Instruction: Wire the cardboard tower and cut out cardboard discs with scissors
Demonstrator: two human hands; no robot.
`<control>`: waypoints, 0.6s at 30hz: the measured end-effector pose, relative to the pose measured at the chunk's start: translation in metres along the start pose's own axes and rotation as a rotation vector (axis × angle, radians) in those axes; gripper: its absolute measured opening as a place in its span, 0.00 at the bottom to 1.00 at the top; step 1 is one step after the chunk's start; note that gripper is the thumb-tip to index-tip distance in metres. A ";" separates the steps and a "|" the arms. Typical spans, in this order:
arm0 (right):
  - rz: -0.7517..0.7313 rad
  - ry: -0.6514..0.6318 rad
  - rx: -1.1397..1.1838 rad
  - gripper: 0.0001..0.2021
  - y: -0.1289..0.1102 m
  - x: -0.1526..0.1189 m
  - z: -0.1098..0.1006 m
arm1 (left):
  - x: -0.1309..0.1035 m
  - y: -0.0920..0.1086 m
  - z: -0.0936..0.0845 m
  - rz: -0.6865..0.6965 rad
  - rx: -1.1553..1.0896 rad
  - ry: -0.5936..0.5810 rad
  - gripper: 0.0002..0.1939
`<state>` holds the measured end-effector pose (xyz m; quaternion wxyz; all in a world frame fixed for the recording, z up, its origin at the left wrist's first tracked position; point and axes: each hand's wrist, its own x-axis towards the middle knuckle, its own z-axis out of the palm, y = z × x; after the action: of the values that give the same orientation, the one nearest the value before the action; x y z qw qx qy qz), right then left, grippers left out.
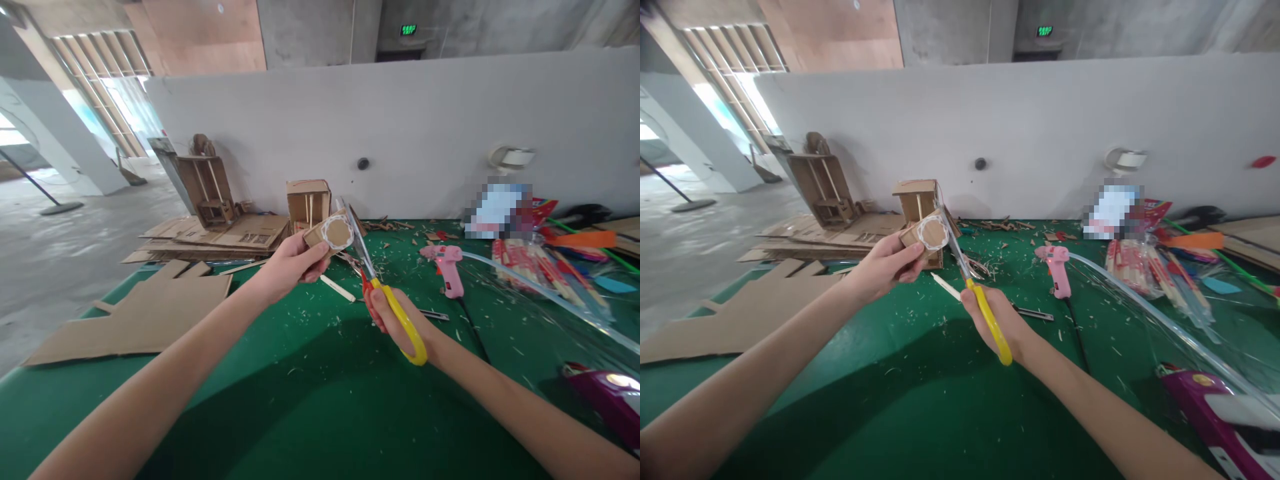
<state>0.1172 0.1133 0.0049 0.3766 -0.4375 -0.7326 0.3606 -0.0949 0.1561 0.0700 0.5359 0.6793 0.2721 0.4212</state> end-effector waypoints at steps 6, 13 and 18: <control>-0.057 -0.130 0.045 0.26 0.000 0.004 -0.009 | 0.001 -0.006 0.003 -0.008 -0.013 0.057 0.10; -0.008 -0.063 0.003 0.26 -0.001 0.003 -0.007 | 0.001 0.001 -0.005 -0.052 0.152 0.001 0.14; -0.017 -0.012 -0.066 0.27 -0.004 0.001 -0.006 | 0.001 0.003 -0.004 -0.079 0.132 -0.002 0.12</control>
<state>0.1206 0.1142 0.0118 0.3608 -0.4413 -0.7500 0.3356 -0.0986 0.1580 0.0731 0.5063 0.7023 0.3253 0.3803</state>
